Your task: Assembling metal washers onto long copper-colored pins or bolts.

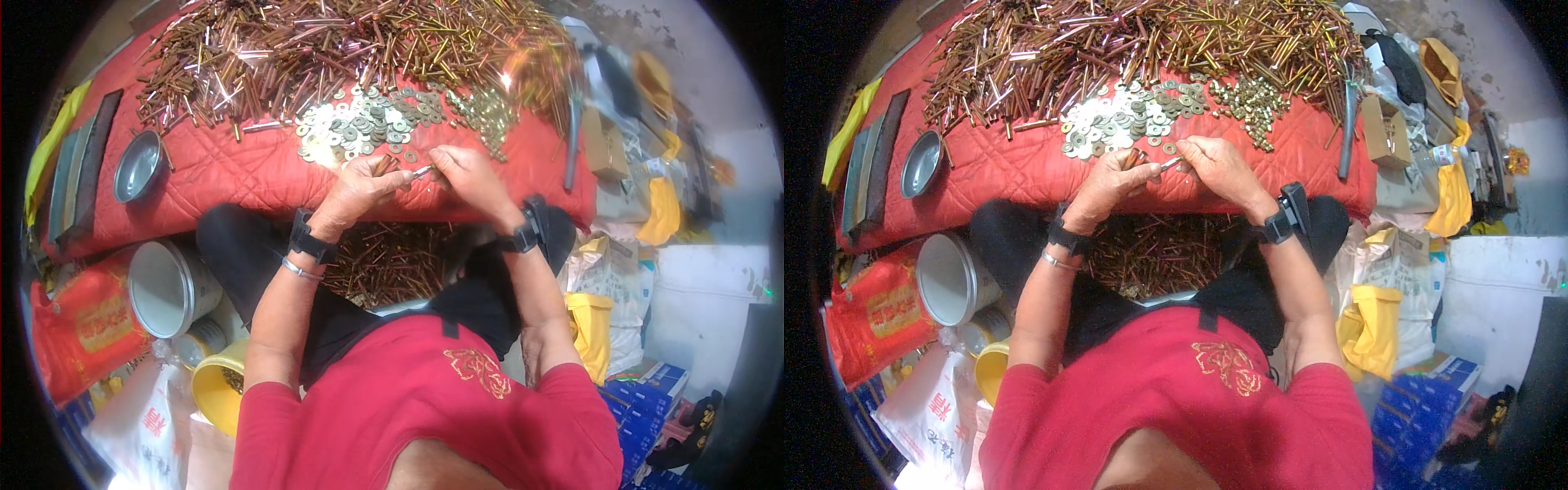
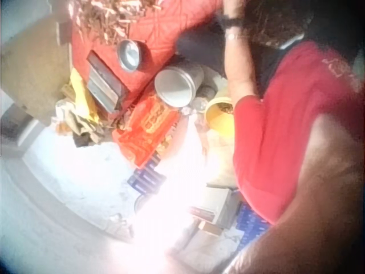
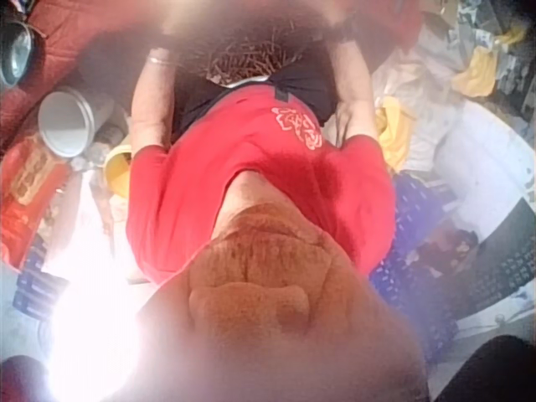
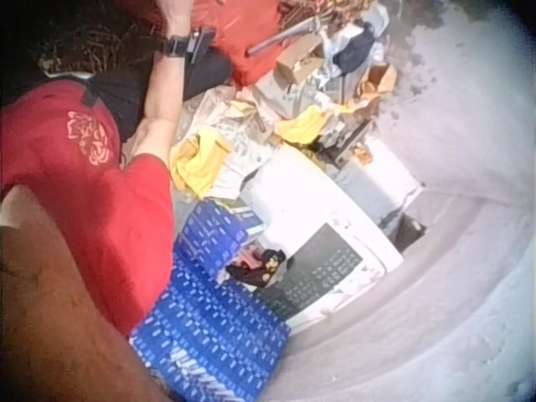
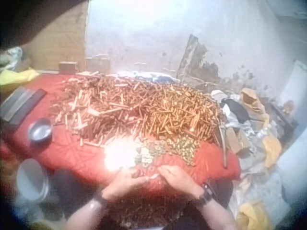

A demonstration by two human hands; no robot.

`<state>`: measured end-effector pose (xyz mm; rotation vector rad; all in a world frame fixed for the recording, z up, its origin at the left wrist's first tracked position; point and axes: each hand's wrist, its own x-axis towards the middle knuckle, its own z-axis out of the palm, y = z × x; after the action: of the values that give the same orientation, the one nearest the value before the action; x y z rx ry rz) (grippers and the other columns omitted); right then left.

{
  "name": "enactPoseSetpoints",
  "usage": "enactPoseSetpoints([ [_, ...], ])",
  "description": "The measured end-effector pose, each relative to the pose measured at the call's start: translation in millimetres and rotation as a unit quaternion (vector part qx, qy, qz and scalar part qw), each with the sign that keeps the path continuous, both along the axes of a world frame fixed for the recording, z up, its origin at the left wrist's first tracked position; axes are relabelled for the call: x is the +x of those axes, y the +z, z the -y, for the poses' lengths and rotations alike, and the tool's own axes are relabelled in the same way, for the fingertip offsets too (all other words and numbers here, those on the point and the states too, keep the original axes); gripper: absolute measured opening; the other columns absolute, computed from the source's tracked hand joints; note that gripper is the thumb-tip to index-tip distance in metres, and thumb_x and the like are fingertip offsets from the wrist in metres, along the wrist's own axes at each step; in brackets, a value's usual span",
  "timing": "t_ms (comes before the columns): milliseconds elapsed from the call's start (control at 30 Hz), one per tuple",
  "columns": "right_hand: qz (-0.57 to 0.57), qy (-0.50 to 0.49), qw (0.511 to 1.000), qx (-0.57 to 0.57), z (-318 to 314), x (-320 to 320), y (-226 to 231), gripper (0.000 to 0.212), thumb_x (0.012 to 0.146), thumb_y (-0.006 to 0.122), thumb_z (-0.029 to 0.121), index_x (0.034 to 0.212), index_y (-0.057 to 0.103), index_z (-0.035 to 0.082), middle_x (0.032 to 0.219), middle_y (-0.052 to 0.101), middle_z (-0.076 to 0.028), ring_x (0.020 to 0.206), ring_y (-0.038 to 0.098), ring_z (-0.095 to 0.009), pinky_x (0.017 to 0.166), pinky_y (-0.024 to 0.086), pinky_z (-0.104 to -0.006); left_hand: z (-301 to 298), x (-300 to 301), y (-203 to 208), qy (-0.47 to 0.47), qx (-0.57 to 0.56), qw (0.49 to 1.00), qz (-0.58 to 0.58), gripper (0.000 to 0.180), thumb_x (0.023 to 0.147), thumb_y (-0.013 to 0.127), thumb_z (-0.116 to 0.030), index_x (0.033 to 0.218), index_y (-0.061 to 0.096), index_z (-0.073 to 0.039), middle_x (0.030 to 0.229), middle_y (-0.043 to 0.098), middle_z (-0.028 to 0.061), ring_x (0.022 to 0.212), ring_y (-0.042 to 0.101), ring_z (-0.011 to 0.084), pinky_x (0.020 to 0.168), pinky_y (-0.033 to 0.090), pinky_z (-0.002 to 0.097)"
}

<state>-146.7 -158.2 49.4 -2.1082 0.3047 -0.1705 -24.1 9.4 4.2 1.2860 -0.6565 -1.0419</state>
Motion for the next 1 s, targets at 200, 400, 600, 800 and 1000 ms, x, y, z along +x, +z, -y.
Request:
enactPoseSetpoints([
  [200, -0.157, 0.012, 0.986, 0.06, 14.8, 2.4, -2.7, 0.044, 0.096, 0.048, 0.039, 0.075, 0.059, 0.002, 0.062, 0.055, -0.005, 0.06, 0.053, -0.016, 0.059, 0.042, -0.0314, 0.6, -1.7, -8.2, 0.01, -0.018, 0.999, 0.048, 0.029, 0.086, 0.068, -0.02, 0.066, 0.049, -0.012, 0.056, 0.039, -0.0085, 0.049, 0.032, 0.002, 0.045, 0.023, 0.0212],
  [400, 0.111, -0.007, 0.991, -0.073, 12.4, 5.0, -8.3, 0.026, 0.094, 0.052, 0.026, 0.101, 0.06, 0.002, 0.083, 0.058, -0.009, 0.074, 0.057, -0.021, 0.07, 0.046, -0.033, 1.1, -3.8, 6.9, 0.024, 0.002, 0.999, -0.046, 0.022, 0.087, 0.066, -0.027, 0.076, 0.06, -0.009, 0.055, 0.04, -0.0079, 0.046, 0.031, 0.0026, 0.042, 0.022, 0.0209],
  [600, 0.157, -0.006, 0.98, -0.126, -11.0, 16.5, -3.9, 0.028, 0.09, 0.053, 0.008, 0.118, 0.054, 0.005, 0.091, 0.058, -0.012, 0.078, 0.059, -0.024, 0.074, 0.047, -0.0343, -1.9, -3.3, 7.9, 0.02, -0.008, 0.998, -0.051, 0.025, 0.088, 0.063, -0.031, 0.079, 0.063, -0.007, 0.054, 0.041, -0.0073, 0.043, 0.031, 0.0025, 0.04, 0.019, 0.0206],
  [800, 0.03, -0.072, 0.997, -0.006, -10.9, 17.1, 4.1, 0.036, 0.092, 0.05, 0.009, 0.128, 0.048, 0.008, 0.087, 0.06, -0.011, 0.076, 0.06, -0.021, 0.072, 0.047, -0.0328, -1.3, -2.7, 4.3, 0.013, -0.013, 0.997, -0.078, 0.023, 0.088, 0.063, -0.029, 0.08, 0.062, -0.007, 0.053, 0.04, -0.0078, 0.042, 0.031, 0.0025, 0.039, 0.019, 0.0205],
  [1000, 0.173, -0.002, 0.978, -0.116, -10.3, 13.7, -5.7, 0.032, 0.093, 0.052, 0.009, 0.124, 0.053, 0.006, 0.089, 0.06, -0.011, 0.077, 0.059, -0.02, 0.072, 0.047, -0.0319, -1.4, -2.0, 13.4, 0.017, -0.023, 0.993, -0.113, 0.017, 0.088, 0.064, -0.024, 0.081, 0.063, -0.008, 0.057, 0.043, -0.0092, 0.046, 0.032, 0.0012, 0.042, 0.021, 0.0188],
])
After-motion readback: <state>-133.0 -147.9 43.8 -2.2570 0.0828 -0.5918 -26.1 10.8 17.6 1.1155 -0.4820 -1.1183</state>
